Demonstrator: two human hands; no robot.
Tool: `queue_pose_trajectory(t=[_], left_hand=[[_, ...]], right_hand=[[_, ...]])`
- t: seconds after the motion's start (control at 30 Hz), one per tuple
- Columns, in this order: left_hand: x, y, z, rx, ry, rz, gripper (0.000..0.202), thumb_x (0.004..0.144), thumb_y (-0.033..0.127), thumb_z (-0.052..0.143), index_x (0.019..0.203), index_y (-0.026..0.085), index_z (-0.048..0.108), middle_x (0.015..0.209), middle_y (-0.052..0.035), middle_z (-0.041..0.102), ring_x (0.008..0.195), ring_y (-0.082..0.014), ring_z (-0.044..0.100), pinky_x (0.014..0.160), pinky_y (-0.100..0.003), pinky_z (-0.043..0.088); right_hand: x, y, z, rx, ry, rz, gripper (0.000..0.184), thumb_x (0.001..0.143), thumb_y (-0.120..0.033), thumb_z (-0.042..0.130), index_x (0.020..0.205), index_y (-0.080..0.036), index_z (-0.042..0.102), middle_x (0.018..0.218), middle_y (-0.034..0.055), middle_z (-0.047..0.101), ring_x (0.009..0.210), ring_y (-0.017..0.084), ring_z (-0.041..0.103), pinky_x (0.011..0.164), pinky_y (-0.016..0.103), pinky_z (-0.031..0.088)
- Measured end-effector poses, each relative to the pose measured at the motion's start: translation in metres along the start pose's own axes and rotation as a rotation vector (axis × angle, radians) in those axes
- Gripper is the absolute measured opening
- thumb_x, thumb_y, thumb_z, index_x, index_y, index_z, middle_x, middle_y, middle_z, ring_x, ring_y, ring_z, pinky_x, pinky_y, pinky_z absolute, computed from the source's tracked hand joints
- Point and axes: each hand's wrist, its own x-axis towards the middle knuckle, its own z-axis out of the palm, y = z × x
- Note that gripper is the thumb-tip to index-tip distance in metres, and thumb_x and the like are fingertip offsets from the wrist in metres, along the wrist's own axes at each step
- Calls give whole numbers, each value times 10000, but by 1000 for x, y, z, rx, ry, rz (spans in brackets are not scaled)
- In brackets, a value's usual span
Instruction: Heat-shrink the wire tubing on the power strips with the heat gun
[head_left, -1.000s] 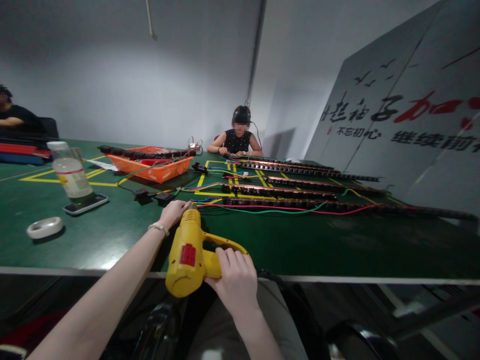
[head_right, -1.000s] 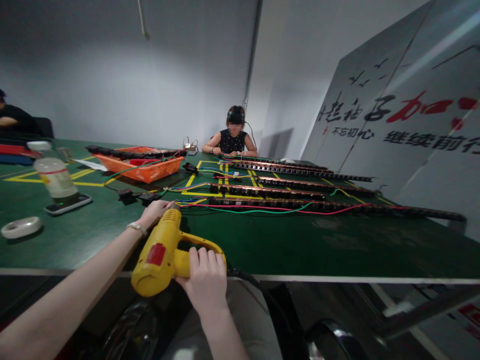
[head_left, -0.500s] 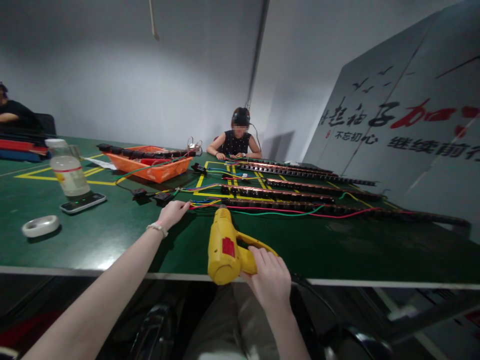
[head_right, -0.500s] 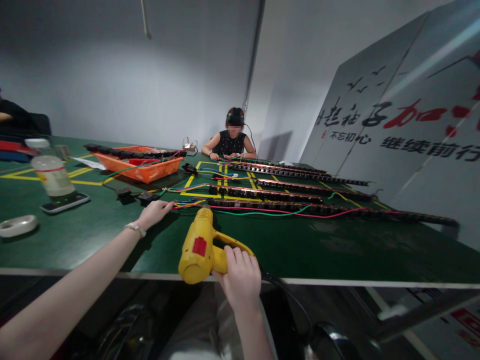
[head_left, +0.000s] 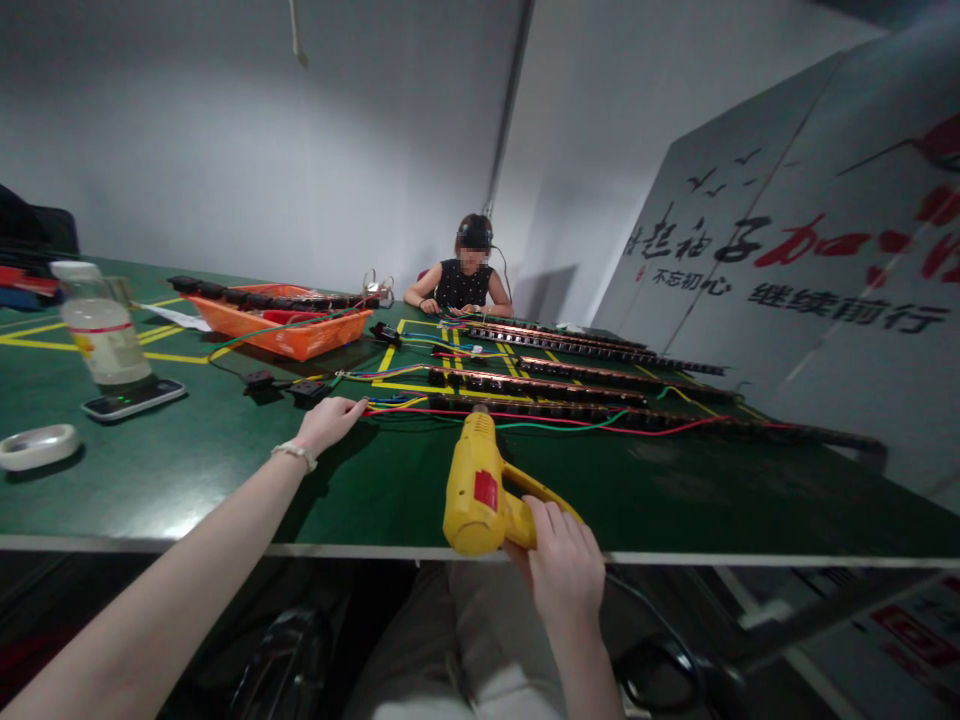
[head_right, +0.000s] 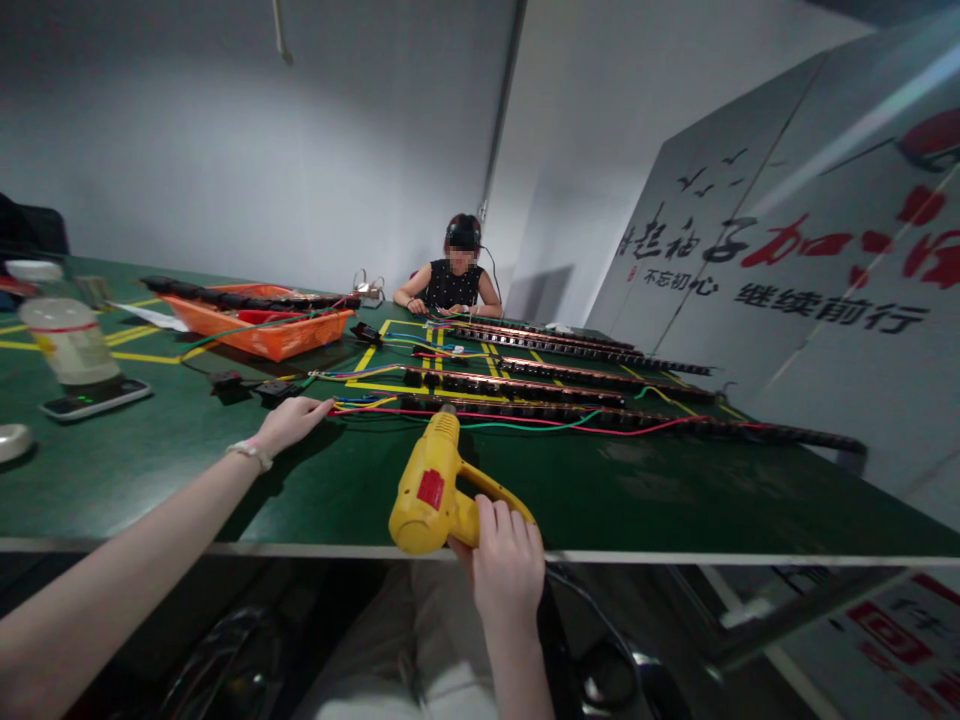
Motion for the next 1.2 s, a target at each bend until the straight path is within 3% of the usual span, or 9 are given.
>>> queue_pose_trajectory(t=[0.17, 0.43, 0.7, 0.87, 1.0, 1.2], left_hand=[[1, -1, 1, -8, -3, 0, 594, 829, 620, 276, 852, 219, 712, 780, -72, 683, 770, -222, 606, 556, -246, 317], [2, -2, 1, 17, -5, 3, 618, 829, 638, 254, 736, 206, 687, 741, -72, 672, 732, -216, 602, 537, -251, 311], [5, -5, 4, 53, -15, 14, 634, 840, 630, 236, 801, 201, 701, 847, -80, 693, 798, -220, 610, 544, -244, 313], [9, -9, 5, 29, -41, 14, 643, 850, 620, 227, 881, 186, 701, 881, -93, 696, 809, -213, 609, 563, -236, 328], [9, -10, 5, 9, -36, 17, 664, 850, 625, 212, 846, 170, 695, 866, -103, 693, 777, -206, 601, 566, -238, 332], [7, -7, 3, -2, -38, 16, 674, 848, 629, 217, 815, 154, 694, 840, -120, 692, 744, -207, 595, 562, -244, 329]], right_hand=[[2, -18, 1, 9, 26, -3, 413, 897, -490, 396, 1075, -149, 547, 829, 75, 568, 747, 213, 473, 683, 342, 309], [9, -50, 1, 66, 9, -16, 436, 860, -500, 482, 1082, -130, 552, 842, 74, 570, 760, 217, 466, 715, 351, 330], [24, -104, -3, 168, -23, -25, 543, 677, -550, 698, 1031, -162, 564, 839, 39, 567, 758, 211, 475, 709, 351, 343], [32, -133, -4, 216, -13, -48, 552, 665, -605, 675, 978, -164, 561, 787, 21, 542, 709, 202, 459, 671, 352, 356], [31, -135, -1, 264, 10, -56, 572, 641, -604, 690, 980, -164, 555, 787, 23, 544, 713, 205, 459, 675, 352, 364], [29, -125, -2, 347, -40, -118, 531, 752, -550, 593, 1089, -145, 530, 858, 46, 561, 749, 214, 465, 692, 361, 360]])
